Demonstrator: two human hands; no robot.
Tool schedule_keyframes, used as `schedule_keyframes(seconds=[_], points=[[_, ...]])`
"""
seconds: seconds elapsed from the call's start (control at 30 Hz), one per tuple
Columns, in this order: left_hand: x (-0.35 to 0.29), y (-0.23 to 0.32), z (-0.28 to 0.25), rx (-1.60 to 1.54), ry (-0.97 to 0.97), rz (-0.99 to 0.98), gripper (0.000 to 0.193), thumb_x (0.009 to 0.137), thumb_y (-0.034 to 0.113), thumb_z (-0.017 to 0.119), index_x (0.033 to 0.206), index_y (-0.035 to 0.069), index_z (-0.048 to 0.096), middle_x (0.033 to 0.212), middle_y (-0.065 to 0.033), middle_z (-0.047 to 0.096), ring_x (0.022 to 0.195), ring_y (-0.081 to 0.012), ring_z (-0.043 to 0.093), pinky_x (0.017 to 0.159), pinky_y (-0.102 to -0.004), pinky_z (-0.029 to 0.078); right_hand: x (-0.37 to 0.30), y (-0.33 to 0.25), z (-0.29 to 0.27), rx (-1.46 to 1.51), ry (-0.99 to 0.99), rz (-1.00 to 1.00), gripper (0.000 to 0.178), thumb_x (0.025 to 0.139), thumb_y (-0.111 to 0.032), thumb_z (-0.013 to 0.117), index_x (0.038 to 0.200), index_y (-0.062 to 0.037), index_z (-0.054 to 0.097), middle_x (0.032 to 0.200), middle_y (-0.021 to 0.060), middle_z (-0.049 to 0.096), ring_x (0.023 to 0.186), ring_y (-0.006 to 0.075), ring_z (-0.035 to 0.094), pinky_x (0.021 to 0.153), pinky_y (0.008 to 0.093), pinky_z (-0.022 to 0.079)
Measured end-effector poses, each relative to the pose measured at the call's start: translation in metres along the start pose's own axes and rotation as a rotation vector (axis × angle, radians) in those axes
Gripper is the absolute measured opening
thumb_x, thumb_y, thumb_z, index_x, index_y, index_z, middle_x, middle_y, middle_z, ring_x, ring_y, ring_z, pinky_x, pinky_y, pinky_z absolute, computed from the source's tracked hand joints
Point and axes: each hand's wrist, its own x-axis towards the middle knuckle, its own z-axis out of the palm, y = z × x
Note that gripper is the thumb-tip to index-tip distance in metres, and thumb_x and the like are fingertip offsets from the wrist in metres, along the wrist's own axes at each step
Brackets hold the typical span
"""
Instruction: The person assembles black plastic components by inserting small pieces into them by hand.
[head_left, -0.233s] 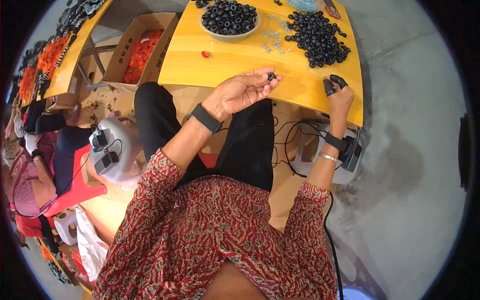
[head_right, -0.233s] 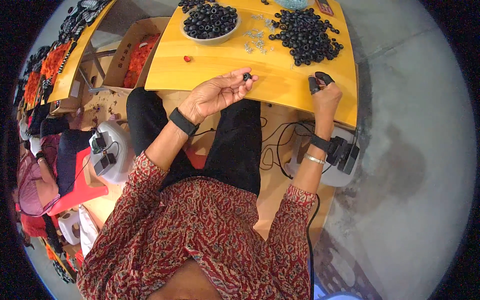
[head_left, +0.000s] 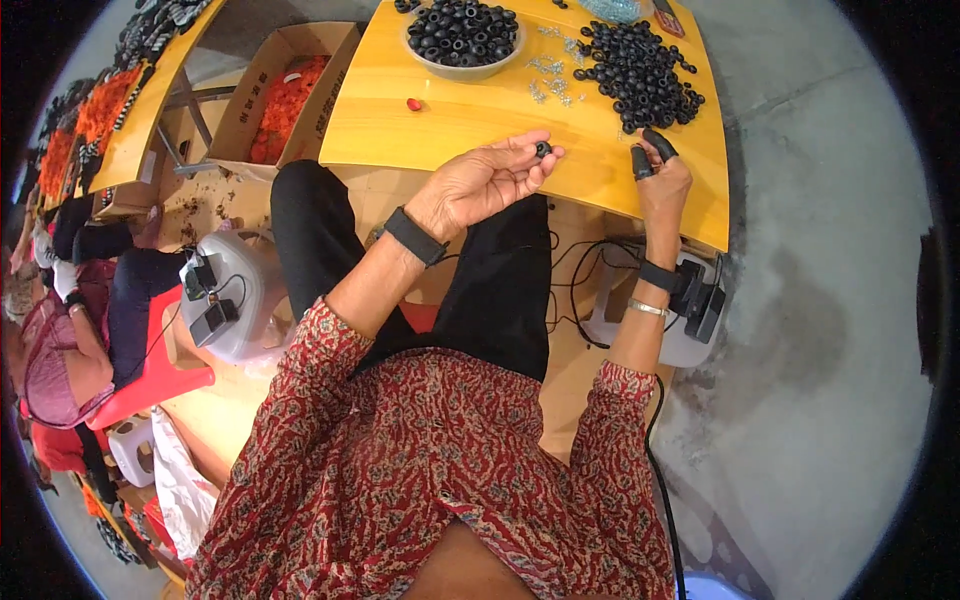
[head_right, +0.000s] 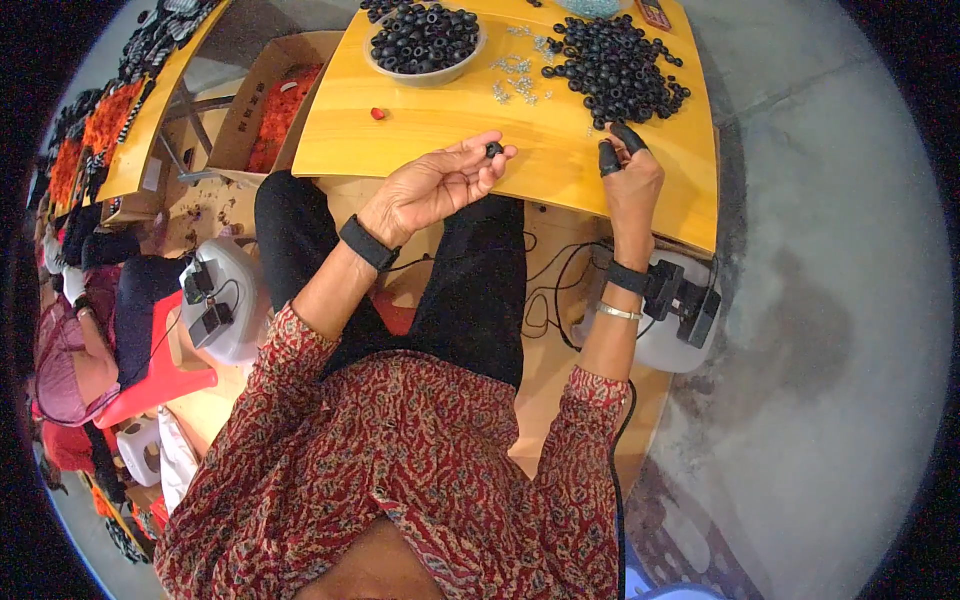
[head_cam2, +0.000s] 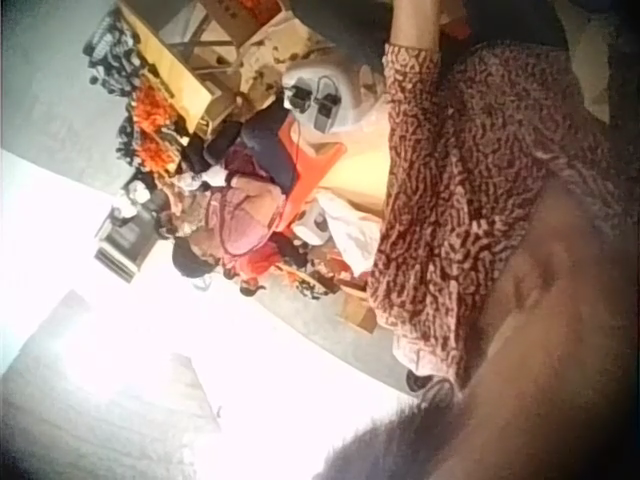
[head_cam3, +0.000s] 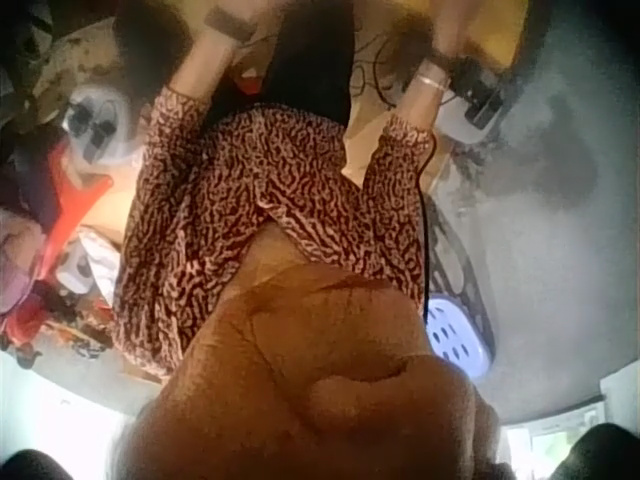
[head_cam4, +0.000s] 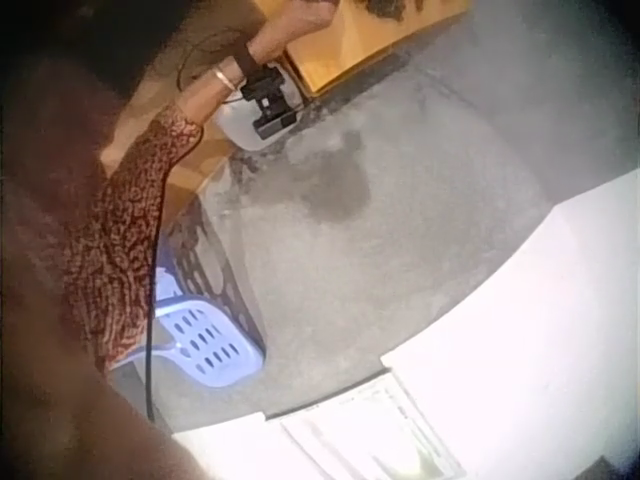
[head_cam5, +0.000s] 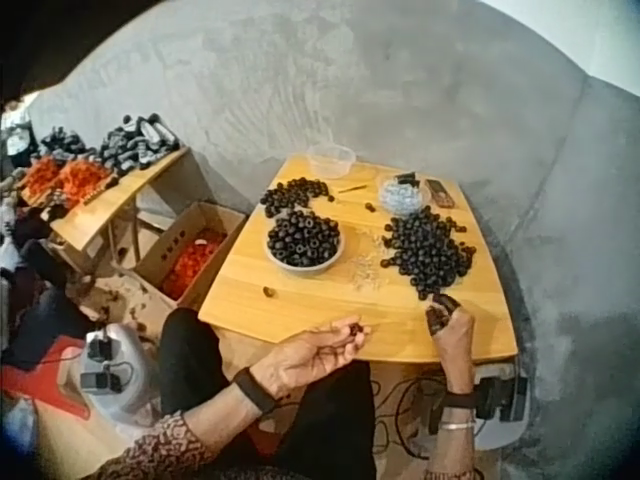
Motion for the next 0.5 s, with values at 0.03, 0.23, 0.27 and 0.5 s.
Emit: schedule_keyframes(seconds=[0.03,0.23,0.27,0.5], points=[[-0.002,0.001,-0.001,0.000,0.003,0.006,0.041,0.094,0.001,0.044,0.133,-0.003,0.033,0.126,-0.0227,0.047,0.101,-0.0223,0.056,0.083,-0.0280,0.053,0.002,-0.013,0.003,-0.201,-0.039,0.008,0.022,0.081,-0.006,0.064,0.101,0.0033,0.066,0.086,0.0113,0.070,0.072,0.0131,0.064,0.063,0.0283,0.049],[-0.005,0.001,0.000,-0.025,0.013,0.008,0.042,0.094,0.000,0.044,0.134,-0.002,0.031,0.126,-0.0224,0.046,0.100,-0.0221,0.056,0.083,-0.0280,0.052,0.017,-0.002,0.023,-0.327,-0.001,-0.158,0.023,0.082,0.000,0.060,0.104,0.0038,0.065,0.086,0.0129,0.069,0.070,0.0138,0.064,0.058,0.0291,0.048],[-0.006,0.000,0.000,-0.027,0.005,0.007,0.043,0.094,-0.001,0.044,0.135,-0.002,0.031,0.125,-0.0224,0.046,0.100,-0.0217,0.056,0.083,-0.0277,0.053,0.018,-0.004,0.027,-0.126,0.049,-0.181,0.022,0.082,0.000,0.060,0.103,0.0038,0.065,0.084,0.0111,0.069,0.069,0.0130,0.063,0.057,0.0285,0.048],[-0.011,0.005,-0.001,-0.006,0.013,0.044,0.043,0.094,0.000,0.043,0.135,-0.004,0.030,0.124,-0.0229,0.047,0.100,-0.0210,0.056,0.083,-0.0267,0.052,0.009,-0.015,0.022,0.186,0.072,0.198,0.020,0.085,0.002,0.058,0.105,0.0053,0.063,0.086,0.0084,0.065,0.073,0.0126,0.063,0.059,0.0234,0.050]])
